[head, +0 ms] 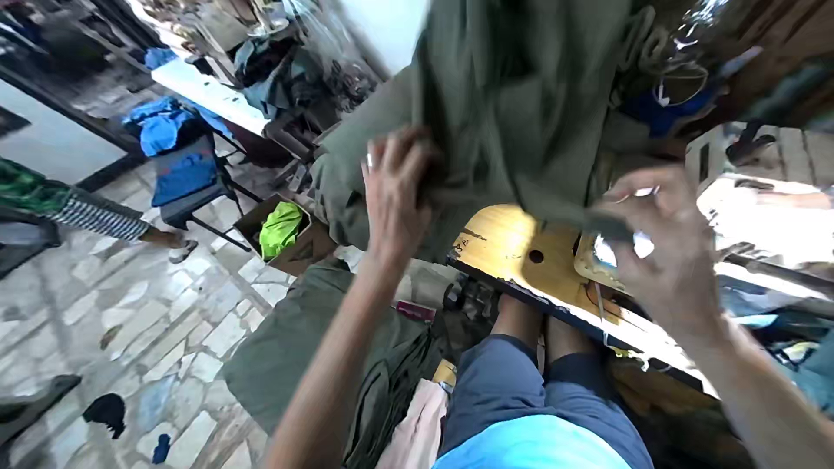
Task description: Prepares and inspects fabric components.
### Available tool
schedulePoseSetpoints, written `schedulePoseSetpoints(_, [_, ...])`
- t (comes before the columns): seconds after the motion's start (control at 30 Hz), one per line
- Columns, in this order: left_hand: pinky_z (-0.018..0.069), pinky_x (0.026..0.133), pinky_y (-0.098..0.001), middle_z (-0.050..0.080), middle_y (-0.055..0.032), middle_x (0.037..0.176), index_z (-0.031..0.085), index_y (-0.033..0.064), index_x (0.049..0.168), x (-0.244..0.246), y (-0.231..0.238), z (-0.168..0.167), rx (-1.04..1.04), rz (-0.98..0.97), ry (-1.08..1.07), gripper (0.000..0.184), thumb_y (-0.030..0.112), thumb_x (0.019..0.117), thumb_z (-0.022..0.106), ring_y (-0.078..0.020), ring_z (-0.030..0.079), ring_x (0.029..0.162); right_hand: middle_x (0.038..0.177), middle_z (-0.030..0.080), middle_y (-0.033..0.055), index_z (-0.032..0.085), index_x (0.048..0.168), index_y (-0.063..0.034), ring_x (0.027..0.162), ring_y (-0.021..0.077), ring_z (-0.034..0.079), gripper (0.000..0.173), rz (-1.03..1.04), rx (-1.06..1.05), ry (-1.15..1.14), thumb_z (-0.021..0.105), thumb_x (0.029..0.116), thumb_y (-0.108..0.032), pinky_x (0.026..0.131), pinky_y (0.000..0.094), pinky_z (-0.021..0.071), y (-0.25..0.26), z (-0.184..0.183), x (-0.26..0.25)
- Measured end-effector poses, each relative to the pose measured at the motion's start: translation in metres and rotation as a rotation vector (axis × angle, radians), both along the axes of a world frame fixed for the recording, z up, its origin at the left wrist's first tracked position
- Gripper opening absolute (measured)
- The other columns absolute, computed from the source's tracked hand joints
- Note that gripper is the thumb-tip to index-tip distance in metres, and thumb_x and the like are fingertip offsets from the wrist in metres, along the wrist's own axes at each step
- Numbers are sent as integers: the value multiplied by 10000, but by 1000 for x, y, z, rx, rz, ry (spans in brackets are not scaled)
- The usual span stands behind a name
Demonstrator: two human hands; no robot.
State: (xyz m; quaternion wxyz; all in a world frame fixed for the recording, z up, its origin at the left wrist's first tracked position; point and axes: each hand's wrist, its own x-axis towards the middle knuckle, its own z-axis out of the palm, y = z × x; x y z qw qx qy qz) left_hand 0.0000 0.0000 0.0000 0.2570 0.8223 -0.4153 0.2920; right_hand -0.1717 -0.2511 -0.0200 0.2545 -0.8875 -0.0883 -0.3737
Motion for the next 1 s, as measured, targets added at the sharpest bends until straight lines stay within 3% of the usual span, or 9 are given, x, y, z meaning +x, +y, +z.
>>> schedulePoseSetpoints(0.1, [495,1028,-460,710,-160,1190,740,-9,1019,-34,25,-96,-138,-211,220,276,-97,842,547,-294,645,1169,1289,637,87,710,1036,21,1211,81,574,237,119,456,134,523,1005,-122,1032,255,480,18,-84,-11])
schedulePoseSetpoints(0.17, [567,900,-303,747,-95,993,726,-34,985,-43,28,-125,-300,-305,441,303,-41,927,429,-117,704,958,945,649,-95,657,996,-53,918,-86,597,223,80,740,223,447,1043,-111,854,140,499,33,-104,-8])
schedulePoseSetpoints(0.3, [508,728,-178,665,-22,846,668,-29,1013,-47,17,-121,-454,-189,450,415,190,1053,318,11,606,770,771,592,-40,645,1027,-12,711,-72,553,191,-116,589,99,491,1053,-123,690,116,464,51,-92,12])
schedulePoseSetpoints(0.5, [575,740,-532,722,-189,1007,723,24,1072,-27,-24,-168,31,322,228,270,266,1024,614,-379,716,914,1216,602,311,622,1298,56,1028,484,649,333,-417,175,434,571,970,48,853,597,545,48,-133,76])
schedulePoseSetpoints(0.63, [565,787,-558,726,-202,1046,734,36,1085,-22,-27,-188,88,359,225,242,246,1009,639,-412,709,979,1423,543,230,575,1404,-45,1333,447,495,455,-352,-60,412,625,1008,-262,1051,612,411,40,-121,65])
schedulePoseSetpoints(0.73, [556,848,-601,719,-201,1126,716,57,1172,-27,-14,-176,172,388,332,333,330,1051,569,-416,699,1044,1693,248,120,436,1576,-198,1571,399,138,620,-234,-37,608,467,1041,-511,1217,694,100,61,-142,50])
schedulePoseSetpoints(0.8, [534,918,-626,710,-228,1181,711,59,1204,-31,-20,-168,215,380,369,383,367,1063,532,-439,679,1115,1737,69,53,355,1616,-252,1594,318,35,634,-187,168,811,434,1057,-540,1252,626,66,61,-134,42])
schedulePoseSetpoints(0.9, [441,999,-691,629,-331,1269,661,-17,1253,-29,-22,-160,308,323,395,424,324,1083,475,-546,579,1224,1716,189,66,348,1615,-191,1353,296,550,580,-19,359,779,447,1089,-415,966,494,544,44,-112,15])
schedulePoseSetpoints(1.0, [349,1118,-626,597,-264,1353,686,29,1216,-10,-9,-176,290,165,90,351,277,1069,486,-490,502,1327,1426,595,221,637,1347,30,1236,318,648,377,195,474,412,583,1039,-182,1024,441,520,16,-100,-47])
